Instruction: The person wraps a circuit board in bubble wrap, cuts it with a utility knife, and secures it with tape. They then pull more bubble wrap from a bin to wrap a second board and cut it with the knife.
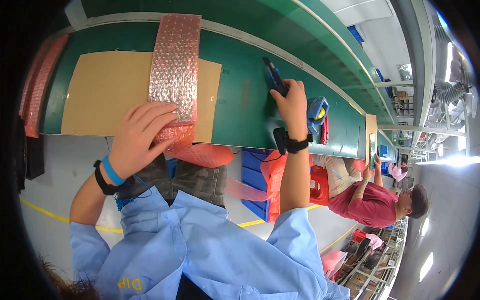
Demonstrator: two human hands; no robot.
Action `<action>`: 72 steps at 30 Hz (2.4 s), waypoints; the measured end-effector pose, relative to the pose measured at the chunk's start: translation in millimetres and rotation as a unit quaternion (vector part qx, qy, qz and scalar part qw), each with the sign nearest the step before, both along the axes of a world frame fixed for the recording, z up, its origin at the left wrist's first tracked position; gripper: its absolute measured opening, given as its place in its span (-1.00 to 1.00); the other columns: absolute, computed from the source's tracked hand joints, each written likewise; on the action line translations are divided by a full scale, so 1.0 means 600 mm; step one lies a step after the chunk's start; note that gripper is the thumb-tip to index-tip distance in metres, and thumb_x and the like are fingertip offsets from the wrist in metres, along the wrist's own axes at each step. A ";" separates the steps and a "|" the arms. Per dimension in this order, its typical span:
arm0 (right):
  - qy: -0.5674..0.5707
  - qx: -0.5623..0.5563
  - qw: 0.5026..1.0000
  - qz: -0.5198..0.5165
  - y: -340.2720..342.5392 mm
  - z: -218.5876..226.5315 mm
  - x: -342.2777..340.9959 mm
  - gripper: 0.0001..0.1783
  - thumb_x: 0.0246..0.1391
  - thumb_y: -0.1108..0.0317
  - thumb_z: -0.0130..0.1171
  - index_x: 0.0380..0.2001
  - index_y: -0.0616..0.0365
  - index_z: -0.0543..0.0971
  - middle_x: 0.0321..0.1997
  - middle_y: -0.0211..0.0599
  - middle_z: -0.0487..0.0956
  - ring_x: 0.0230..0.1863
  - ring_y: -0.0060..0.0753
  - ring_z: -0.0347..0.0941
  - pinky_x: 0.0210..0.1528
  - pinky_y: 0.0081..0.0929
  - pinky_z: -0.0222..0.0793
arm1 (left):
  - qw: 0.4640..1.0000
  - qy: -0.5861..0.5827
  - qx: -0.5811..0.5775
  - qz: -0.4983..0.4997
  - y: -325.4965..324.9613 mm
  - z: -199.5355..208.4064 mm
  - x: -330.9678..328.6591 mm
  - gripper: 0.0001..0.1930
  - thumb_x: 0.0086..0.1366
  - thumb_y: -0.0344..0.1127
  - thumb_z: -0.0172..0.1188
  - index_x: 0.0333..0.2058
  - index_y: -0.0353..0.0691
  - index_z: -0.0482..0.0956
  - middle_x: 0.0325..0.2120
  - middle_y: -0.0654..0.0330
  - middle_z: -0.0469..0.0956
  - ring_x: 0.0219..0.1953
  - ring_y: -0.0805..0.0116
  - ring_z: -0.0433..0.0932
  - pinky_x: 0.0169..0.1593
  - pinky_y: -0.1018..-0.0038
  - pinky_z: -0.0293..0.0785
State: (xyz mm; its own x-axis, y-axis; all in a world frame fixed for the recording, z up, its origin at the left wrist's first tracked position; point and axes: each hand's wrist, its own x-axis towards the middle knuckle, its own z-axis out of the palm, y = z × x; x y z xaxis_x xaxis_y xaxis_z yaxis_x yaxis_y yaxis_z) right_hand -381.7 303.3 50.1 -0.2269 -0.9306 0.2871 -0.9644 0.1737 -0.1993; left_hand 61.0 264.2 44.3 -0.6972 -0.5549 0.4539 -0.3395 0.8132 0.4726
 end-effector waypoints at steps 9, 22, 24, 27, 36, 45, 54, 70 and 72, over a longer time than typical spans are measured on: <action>-0.397 0.065 0.899 0.176 0.231 0.060 0.253 -0.73 -0.04 0.51 0.47 -0.26 0.16 0.60 -0.07 -0.29 0.65 -0.18 -0.61 0.50 -0.18 -0.56 0.43 | 0.978 -0.061 -0.044 -0.192 -0.106 0.020 0.033 -0.62 0.25 -0.39 0.40 0.06 -0.16 0.68 0.16 0.21 0.64 0.24 0.15 0.59 0.27 0.22 0.53; -0.427 -0.007 0.893 0.144 0.241 -0.065 0.353 -0.65 -0.14 0.55 0.56 -0.27 0.25 0.61 0.42 -0.13 0.51 0.01 -0.39 0.63 0.08 -0.45 0.51 | 0.959 -0.120 -0.042 -0.254 -0.132 0.053 -0.002 -0.61 0.16 -0.33 0.47 -0.04 -0.15 0.61 0.03 0.19 0.55 0.12 0.09 0.56 0.04 0.16 0.66; -0.390 -0.029 0.905 0.169 0.241 -0.070 0.363 -0.64 -0.08 0.54 0.57 -0.21 0.28 0.62 0.41 -0.20 0.51 -0.05 -0.48 0.62 0.05 -0.52 0.50 | 0.966 -0.131 -0.019 -0.222 -0.119 0.051 -0.002 -0.61 0.16 -0.34 0.47 -0.04 -0.15 0.59 0.02 0.20 0.54 0.13 0.09 0.55 0.02 0.15 0.67; -0.463 -0.022 0.885 0.053 0.255 -0.075 0.377 -0.64 -0.03 0.52 0.57 -0.18 0.30 0.62 0.30 -0.31 0.56 -0.10 -0.58 0.59 0.00 -0.57 0.49 | 0.972 -0.131 -0.014 -0.195 -0.108 0.043 -0.007 -0.62 0.16 -0.34 0.47 -0.05 -0.14 0.58 0.00 0.20 0.53 0.13 0.09 0.54 0.00 0.14 0.67; -0.613 0.047 0.787 0.057 0.284 -0.095 0.362 -0.66 0.10 0.48 0.55 -0.08 0.22 0.65 -0.26 -0.50 0.63 -0.24 -0.68 0.54 -0.18 -0.62 0.46 | 0.982 -0.118 -0.042 -0.144 -0.095 0.029 -0.022 -0.65 0.17 -0.34 0.48 -0.11 -0.13 0.54 -0.03 0.21 0.51 0.12 0.08 0.53 -0.05 0.17 0.69; -0.792 0.143 0.593 -0.018 0.287 -0.063 0.493 -0.70 0.18 0.50 0.50 -0.05 0.18 0.63 -0.26 -0.45 0.63 -0.37 -0.62 0.54 -0.32 -0.57 0.42 | 0.984 -0.108 -0.077 -0.117 -0.121 0.017 -0.032 -0.63 0.19 -0.39 0.44 -0.07 -0.12 0.51 -0.04 0.22 0.49 0.12 0.09 0.52 -0.04 0.16 0.69; -0.705 0.109 0.701 0.031 0.259 -0.085 0.508 -0.59 0.21 0.45 0.51 0.08 0.22 0.62 -0.14 -0.41 0.67 -0.27 -0.56 0.61 -0.20 -0.53 0.51 | 0.981 -0.094 -0.026 -0.166 -0.176 0.010 -0.013 -0.49 0.12 -0.33 0.52 0.03 -0.11 0.52 0.08 0.21 0.50 0.20 0.10 0.51 0.13 0.14 0.65; -0.530 0.108 0.838 0.074 0.152 0.116 0.347 -0.47 0.03 0.47 0.60 0.06 0.35 0.63 -0.03 -0.16 0.77 -0.22 -0.51 0.69 -0.09 -0.48 0.62 | 0.987 -0.137 0.010 -0.084 -0.087 0.003 0.026 0.18 -0.09 -0.06 0.73 0.48 -0.18 0.27 0.57 0.08 0.19 0.63 -0.14 0.09 0.64 -0.11 0.08; -0.510 0.124 0.846 0.091 0.105 0.114 0.340 -0.48 0.03 0.44 0.62 0.04 0.35 0.63 -0.08 -0.18 0.78 -0.23 -0.52 0.69 -0.09 -0.48 0.62 | 0.994 -0.092 0.039 -0.036 -0.071 -0.004 0.023 0.12 -0.07 -0.10 0.72 0.45 -0.20 0.31 0.55 0.06 0.23 0.60 -0.17 0.13 0.61 -0.11 0.13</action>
State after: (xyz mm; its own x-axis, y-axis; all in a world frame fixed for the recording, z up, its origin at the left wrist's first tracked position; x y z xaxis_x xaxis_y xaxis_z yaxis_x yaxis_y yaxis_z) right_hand -177.6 366.3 118.3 -0.0849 -0.9798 -0.1813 -0.3283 0.1993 -0.9233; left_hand 75.1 221.8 42.0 -0.8030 -0.5299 0.2729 -0.3686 0.8013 0.4712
